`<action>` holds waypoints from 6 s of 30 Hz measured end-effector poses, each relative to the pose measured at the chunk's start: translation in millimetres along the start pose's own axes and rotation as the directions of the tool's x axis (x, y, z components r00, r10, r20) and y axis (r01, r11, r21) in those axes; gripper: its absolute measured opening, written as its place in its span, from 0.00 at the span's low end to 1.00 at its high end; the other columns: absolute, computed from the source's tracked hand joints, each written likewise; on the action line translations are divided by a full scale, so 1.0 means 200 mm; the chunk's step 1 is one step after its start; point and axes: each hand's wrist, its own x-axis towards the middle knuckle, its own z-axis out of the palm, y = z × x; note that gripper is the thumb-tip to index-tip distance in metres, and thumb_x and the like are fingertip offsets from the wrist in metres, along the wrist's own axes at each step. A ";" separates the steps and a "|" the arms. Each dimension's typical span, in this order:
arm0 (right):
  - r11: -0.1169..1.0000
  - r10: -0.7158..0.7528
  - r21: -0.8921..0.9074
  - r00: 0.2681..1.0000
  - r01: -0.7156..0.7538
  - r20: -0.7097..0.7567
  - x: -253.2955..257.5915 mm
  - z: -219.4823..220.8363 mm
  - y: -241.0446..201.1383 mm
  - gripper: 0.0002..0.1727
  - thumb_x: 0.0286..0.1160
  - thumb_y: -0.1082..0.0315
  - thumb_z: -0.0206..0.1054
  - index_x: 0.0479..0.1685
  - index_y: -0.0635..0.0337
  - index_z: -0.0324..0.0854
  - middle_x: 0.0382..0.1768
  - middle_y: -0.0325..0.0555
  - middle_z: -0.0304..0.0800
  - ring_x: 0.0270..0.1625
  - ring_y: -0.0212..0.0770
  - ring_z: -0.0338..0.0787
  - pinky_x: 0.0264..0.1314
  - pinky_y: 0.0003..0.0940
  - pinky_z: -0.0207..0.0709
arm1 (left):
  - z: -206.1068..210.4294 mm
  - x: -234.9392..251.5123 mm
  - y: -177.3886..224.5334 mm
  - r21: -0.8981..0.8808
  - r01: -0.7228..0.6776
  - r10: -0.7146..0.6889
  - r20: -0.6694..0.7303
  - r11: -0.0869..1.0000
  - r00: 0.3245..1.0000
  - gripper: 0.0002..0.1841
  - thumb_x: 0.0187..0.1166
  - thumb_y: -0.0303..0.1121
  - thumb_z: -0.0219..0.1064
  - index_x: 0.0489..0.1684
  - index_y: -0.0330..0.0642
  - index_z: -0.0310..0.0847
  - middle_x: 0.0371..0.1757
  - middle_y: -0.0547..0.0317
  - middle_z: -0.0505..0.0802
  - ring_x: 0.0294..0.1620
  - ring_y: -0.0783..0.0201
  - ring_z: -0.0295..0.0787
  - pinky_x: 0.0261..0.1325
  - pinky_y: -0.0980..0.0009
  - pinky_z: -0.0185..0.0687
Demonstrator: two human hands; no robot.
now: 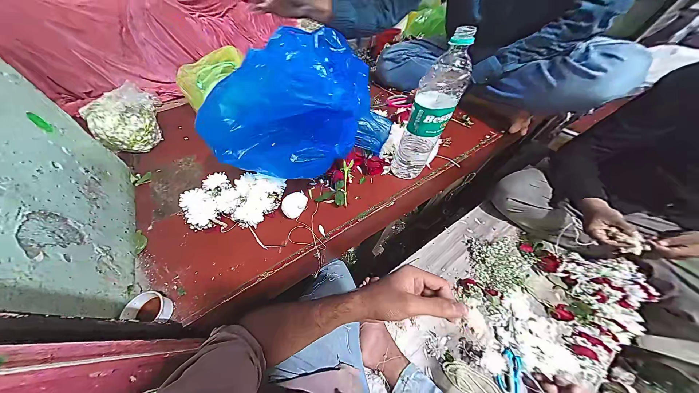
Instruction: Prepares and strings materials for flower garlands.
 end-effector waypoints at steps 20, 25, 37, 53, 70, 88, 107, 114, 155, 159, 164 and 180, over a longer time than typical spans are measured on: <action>0.985 0.059 0.173 0.982 -0.028 -0.179 0.01 -0.15 0.26 0.14 0.86 0.73 0.51 0.33 0.56 0.80 0.24 0.36 0.85 0.28 0.35 0.85 0.40 0.35 0.85 | -0.14 -0.08 -0.05 -0.484 0.259 -0.330 -0.065 0.836 0.942 0.11 0.80 0.34 0.61 0.25 0.47 0.82 0.15 0.72 0.73 0.13 0.79 0.65 0.19 0.83 0.59; 0.985 0.056 0.172 0.979 -0.022 -0.194 0.00 -0.14 0.26 0.14 0.85 0.73 0.52 0.32 0.57 0.81 0.23 0.37 0.84 0.27 0.34 0.85 0.39 0.34 0.85 | -0.12 -0.07 -0.05 -0.520 0.255 -0.303 -0.007 0.815 0.953 0.11 0.81 0.37 0.64 0.25 0.48 0.82 0.15 0.72 0.74 0.14 0.80 0.66 0.20 0.84 0.60; 0.985 0.048 0.170 0.983 -0.017 -0.179 0.00 -0.15 0.28 0.14 0.85 0.73 0.52 0.32 0.57 0.80 0.25 0.38 0.86 0.28 0.36 0.86 0.40 0.36 0.86 | -0.12 -0.09 -0.04 -0.560 0.282 -0.351 -0.018 0.779 0.936 0.10 0.76 0.31 0.65 0.23 0.47 0.83 0.15 0.72 0.75 0.14 0.80 0.67 0.19 0.84 0.60; 0.984 0.101 0.166 0.971 -0.066 -0.217 0.03 -0.20 0.36 0.14 0.86 0.72 0.52 0.32 0.57 0.80 0.23 0.37 0.84 0.27 0.35 0.85 0.39 0.36 0.85 | -0.09 -0.07 -0.01 -0.539 0.353 -0.383 0.061 0.764 0.922 0.16 0.82 0.37 0.55 0.42 0.39 0.89 0.20 0.70 0.79 0.17 0.79 0.68 0.22 0.84 0.62; 0.984 0.143 0.149 0.941 -0.101 -0.306 0.05 -0.24 0.38 0.13 0.87 0.72 0.53 0.32 0.57 0.78 0.23 0.39 0.83 0.26 0.36 0.84 0.37 0.37 0.86 | -0.10 -0.07 0.01 -0.361 0.453 -0.496 -0.033 0.816 0.868 0.23 0.80 0.28 0.45 0.66 0.35 0.81 0.28 0.63 0.82 0.20 0.76 0.69 0.22 0.82 0.62; 0.623 -0.008 -0.693 0.883 -0.363 -0.470 0.03 -0.33 0.29 0.11 0.75 0.64 0.70 0.49 0.59 0.90 0.44 0.50 0.93 0.46 0.46 0.92 0.54 0.49 0.85 | 0.08 -0.06 0.02 0.377 0.273 -0.271 -0.060 0.885 0.961 0.19 0.72 0.28 0.69 0.63 0.50 0.82 0.20 0.77 0.87 0.12 0.81 0.73 0.15 0.85 0.69; 0.997 0.053 -0.079 0.781 -0.005 0.622 -0.25 0.56 -0.14 0.08 0.83 0.70 0.66 0.47 0.66 0.87 0.39 0.46 0.93 0.39 0.36 0.91 0.48 0.35 0.87 | 0.07 0.01 -0.12 0.105 0.445 -0.455 0.122 0.889 0.882 0.13 0.86 0.27 0.61 0.65 0.36 0.74 0.25 0.51 0.89 0.15 0.72 0.76 0.21 0.79 0.70; 0.914 0.162 0.116 0.612 -0.389 0.774 -0.21 0.45 -0.27 0.09 0.79 0.60 0.64 0.32 0.49 0.84 0.19 0.26 0.74 0.23 0.23 0.73 0.29 0.22 0.67 | -0.08 0.02 -0.32 -0.198 0.452 -0.390 0.286 0.870 0.875 0.10 0.81 0.27 0.60 0.51 0.35 0.84 0.26 0.60 0.87 0.32 0.69 0.84 0.47 0.69 0.82; 0.660 0.101 0.674 0.929 -0.331 0.357 -0.10 0.02 -0.14 0.13 0.79 0.60 0.57 0.28 0.50 0.80 0.17 0.31 0.72 0.18 0.29 0.72 0.22 0.24 0.64 | -0.13 -0.08 -0.53 -0.169 0.530 -0.505 0.169 0.831 0.846 0.12 0.82 0.31 0.59 0.34 0.39 0.89 0.28 0.63 0.89 0.29 0.74 0.82 0.40 0.77 0.80; 0.652 0.099 0.682 0.928 -0.333 0.358 -0.11 0.00 -0.13 0.12 0.79 0.60 0.58 0.28 0.50 0.81 0.17 0.31 0.72 0.18 0.29 0.72 0.22 0.24 0.64 | -0.12 -0.08 -0.52 -0.191 0.528 -0.502 0.167 0.828 0.848 0.11 0.75 0.26 0.58 0.30 0.39 0.89 0.33 0.60 0.93 0.31 0.74 0.85 0.40 0.77 0.81; 0.687 0.102 0.658 0.937 -0.308 0.333 -0.13 0.02 -0.13 0.14 0.80 0.59 0.55 0.25 0.47 0.79 0.16 0.29 0.70 0.17 0.28 0.69 0.21 0.23 0.61 | -0.08 -0.07 -0.52 -0.059 0.549 -0.544 0.076 0.834 0.836 0.09 0.69 0.23 0.61 0.21 0.41 0.85 0.26 0.63 0.91 0.25 0.77 0.81 0.32 0.79 0.76; 0.658 0.086 0.678 0.928 -0.326 0.363 -0.18 -0.03 -0.10 0.11 0.76 0.62 0.60 0.25 0.50 0.80 0.17 0.30 0.73 0.19 0.29 0.72 0.23 0.25 0.64 | -0.06 -0.08 -0.50 0.304 0.543 -0.561 -0.034 0.783 0.827 0.02 0.65 0.29 0.78 0.29 0.41 0.93 0.26 0.65 0.92 0.27 0.75 0.84 0.37 0.75 0.81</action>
